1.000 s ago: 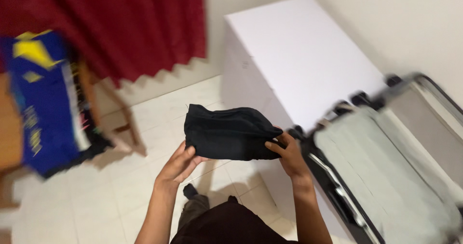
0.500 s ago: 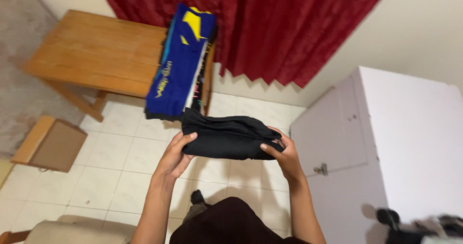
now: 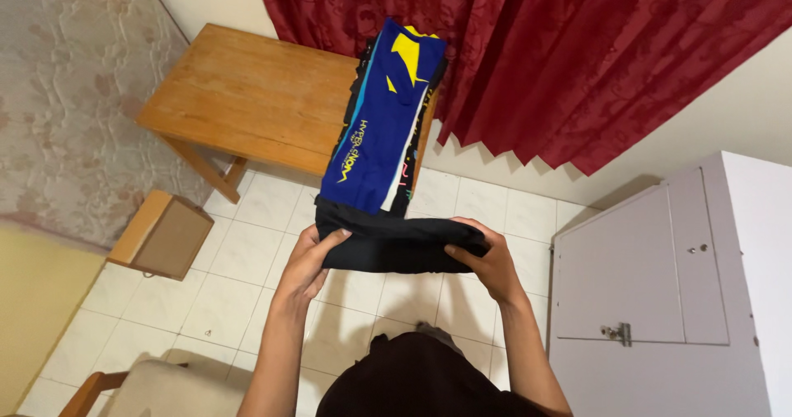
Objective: The person unpacks a suitcase placed on a white cabinet, removing folded clothes and a pink toiletry bag. They place the clothes on a wooden table and then unpack the toiletry bag, arranging its contents on the table.
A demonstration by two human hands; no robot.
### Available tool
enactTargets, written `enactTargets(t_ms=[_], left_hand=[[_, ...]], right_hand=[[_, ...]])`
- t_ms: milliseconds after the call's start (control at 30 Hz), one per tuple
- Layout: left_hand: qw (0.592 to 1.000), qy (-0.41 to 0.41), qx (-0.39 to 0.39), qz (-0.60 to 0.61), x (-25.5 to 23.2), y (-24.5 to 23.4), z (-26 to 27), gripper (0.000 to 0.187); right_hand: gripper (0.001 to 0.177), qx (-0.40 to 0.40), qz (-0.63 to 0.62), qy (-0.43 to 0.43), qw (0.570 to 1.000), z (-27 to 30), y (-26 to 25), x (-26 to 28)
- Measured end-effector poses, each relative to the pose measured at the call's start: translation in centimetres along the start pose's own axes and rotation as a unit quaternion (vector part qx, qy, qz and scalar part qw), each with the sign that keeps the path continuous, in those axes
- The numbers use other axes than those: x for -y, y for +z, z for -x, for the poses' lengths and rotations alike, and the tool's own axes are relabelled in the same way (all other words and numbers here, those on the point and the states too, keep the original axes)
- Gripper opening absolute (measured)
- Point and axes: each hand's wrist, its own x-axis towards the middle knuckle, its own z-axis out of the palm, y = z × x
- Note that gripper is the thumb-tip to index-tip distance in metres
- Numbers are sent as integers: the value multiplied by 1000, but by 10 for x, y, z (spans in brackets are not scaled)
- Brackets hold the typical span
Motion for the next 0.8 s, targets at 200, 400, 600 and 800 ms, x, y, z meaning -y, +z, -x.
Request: enactTargets(t_ms=[200,400,600,800], left_hand=[[1000,0,-21,-10,-21,-8,-28,23],[997,12,-46,-67,-37,-23,-72,19],[992,55,-27,-109,-67,-32,-134,18],[989,47,-35,-133,-105,-31,-180,14]], right_hand=[[45,-33,33,68,997,-40,17,-1],[32,-37,23,54,998,-91,27,-11],[22,-64,66,-24,996,-154,33,-20],[19,-104,46,0,993,-203,40,-19]])
